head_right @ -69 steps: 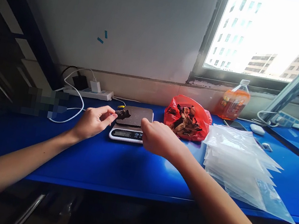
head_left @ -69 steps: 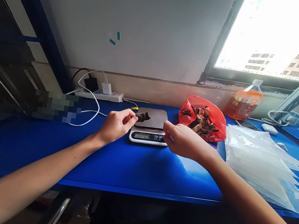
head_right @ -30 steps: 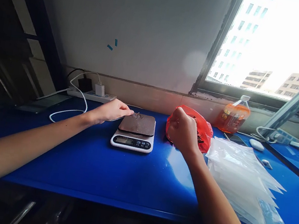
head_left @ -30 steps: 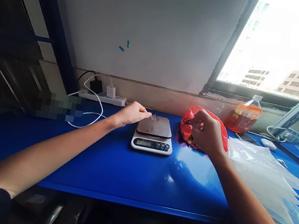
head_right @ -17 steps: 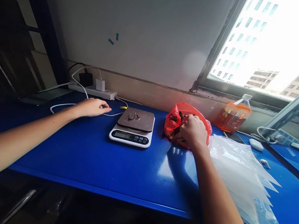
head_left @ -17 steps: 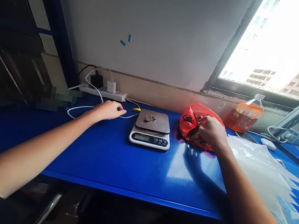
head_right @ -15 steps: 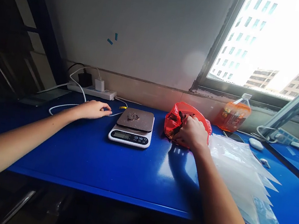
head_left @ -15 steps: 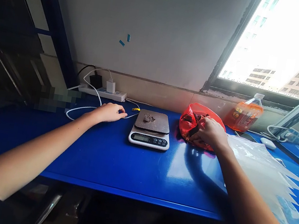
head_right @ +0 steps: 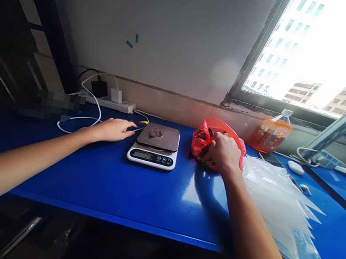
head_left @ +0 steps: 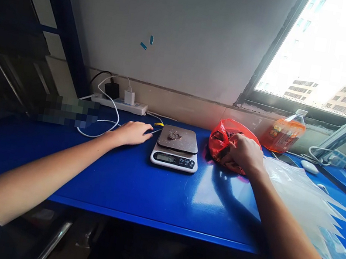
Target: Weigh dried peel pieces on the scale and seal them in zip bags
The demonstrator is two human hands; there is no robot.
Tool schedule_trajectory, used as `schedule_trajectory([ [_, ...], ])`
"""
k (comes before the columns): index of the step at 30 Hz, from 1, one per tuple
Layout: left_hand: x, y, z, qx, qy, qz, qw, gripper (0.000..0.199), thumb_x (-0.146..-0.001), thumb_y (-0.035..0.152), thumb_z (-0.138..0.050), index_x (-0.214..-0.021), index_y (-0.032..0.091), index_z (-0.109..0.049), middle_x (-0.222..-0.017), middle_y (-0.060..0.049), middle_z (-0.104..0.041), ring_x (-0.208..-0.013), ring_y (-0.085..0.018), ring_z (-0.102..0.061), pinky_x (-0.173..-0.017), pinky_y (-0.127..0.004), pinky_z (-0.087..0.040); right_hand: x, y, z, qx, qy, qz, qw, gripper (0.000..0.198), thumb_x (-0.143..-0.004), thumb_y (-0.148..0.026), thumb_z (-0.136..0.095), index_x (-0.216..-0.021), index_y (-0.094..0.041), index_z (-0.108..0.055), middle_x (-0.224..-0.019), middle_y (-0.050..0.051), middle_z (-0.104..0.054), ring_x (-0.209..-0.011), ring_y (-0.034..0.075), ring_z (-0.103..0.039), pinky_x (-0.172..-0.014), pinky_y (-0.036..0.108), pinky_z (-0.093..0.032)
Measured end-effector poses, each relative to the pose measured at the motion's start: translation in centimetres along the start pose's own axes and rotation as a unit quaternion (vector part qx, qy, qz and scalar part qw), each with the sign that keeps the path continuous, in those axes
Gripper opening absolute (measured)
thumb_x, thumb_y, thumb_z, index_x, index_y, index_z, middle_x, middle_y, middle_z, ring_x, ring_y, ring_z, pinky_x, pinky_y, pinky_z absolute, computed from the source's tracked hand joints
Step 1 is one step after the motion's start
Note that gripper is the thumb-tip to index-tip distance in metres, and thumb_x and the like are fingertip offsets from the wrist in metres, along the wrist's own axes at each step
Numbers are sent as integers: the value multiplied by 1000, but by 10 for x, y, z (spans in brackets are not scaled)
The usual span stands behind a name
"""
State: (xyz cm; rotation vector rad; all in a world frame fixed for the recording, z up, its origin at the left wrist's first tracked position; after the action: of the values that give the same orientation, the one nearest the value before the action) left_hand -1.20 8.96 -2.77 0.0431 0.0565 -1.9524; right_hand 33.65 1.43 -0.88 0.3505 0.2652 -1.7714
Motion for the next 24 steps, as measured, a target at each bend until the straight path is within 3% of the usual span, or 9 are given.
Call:
schedule_trajectory([
  [4, 0, 0, 0, -1, -1, 1, 1000, 50, -92, 48, -36, -133, 24, -52, -125, -9, -64, -109, -29, -62, -88, -39, -49, -2, -2, -5, 6, -4, 21, 1000, 26, -84, -25, -48, -99, -19, -68, -104, 12, -67, -94, 26, -62, -68, 31, -41],
  [11, 0, 0, 0, -7, -5, -4, 1000, 50, -93, 47, -35, -133, 23, -51, -128, -10, -62, -113, -30, -60, -91, -39, -47, -5, 6, 3, -26, 48, -35, 998, 29, -86, -25, -44, -103, -18, -67, -96, 12, -69, -89, 28, -63, -69, 34, -42],
  [14, -1, 0, -1, -9, -7, -5, 1000, 50, -93, 48, -35, -133, 23, -51, -128, -10, -62, -113, -30, -60, -91, -39, -47, -8, 7, -4, -42, 15, 12, 999, 32, -85, -28, -50, -111, -18, -66, -106, 13, -68, -97, 29, -61, -75, 36, -45],
  [18, -2, -1, -1, -14, -6, -5, 1000, 48, -93, 46, -36, -132, 23, -52, -126, -10, -63, -113, -29, -60, -91, -38, -47, -11, -1, -15, -39, -55, 130, 989, 25, -79, -19, -56, -99, -22, -72, -107, 9, -68, -112, 29, -53, -87, 37, -46],
  [21, -3, -1, -1, -17, -5, -8, 1000, 49, -92, 45, -36, -132, 22, -53, -125, -11, -64, -112, -30, -61, -90, -37, -47, -11, -2, -11, -69, -63, 129, 987, 36, -76, -9, -53, -105, -21, -71, -105, 9, -68, -106, 26, -57, -88, 34, -46],
  [24, -3, -1, -1, -17, -4, -11, 1000, 50, -92, 46, -36, -132, 21, -53, -124, -11, -64, -111, -30, -61, -89, -37, -47, -8, 1, 2, -109, -66, 106, 986, 42, -80, -10, -51, -118, -20, -65, -112, 9, -66, -100, 23, -61, -84, 31, -48],
])
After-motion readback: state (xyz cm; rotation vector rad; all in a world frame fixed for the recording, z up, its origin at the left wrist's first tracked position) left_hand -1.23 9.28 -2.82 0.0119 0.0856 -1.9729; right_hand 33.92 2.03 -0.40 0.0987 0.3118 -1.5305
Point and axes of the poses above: each hand's wrist, its own x-axis away from the middle knuckle, its own z-axis out of the back of the hand, y = z × x, the point moved 3 cm from there along -x, towards the middle knuckle
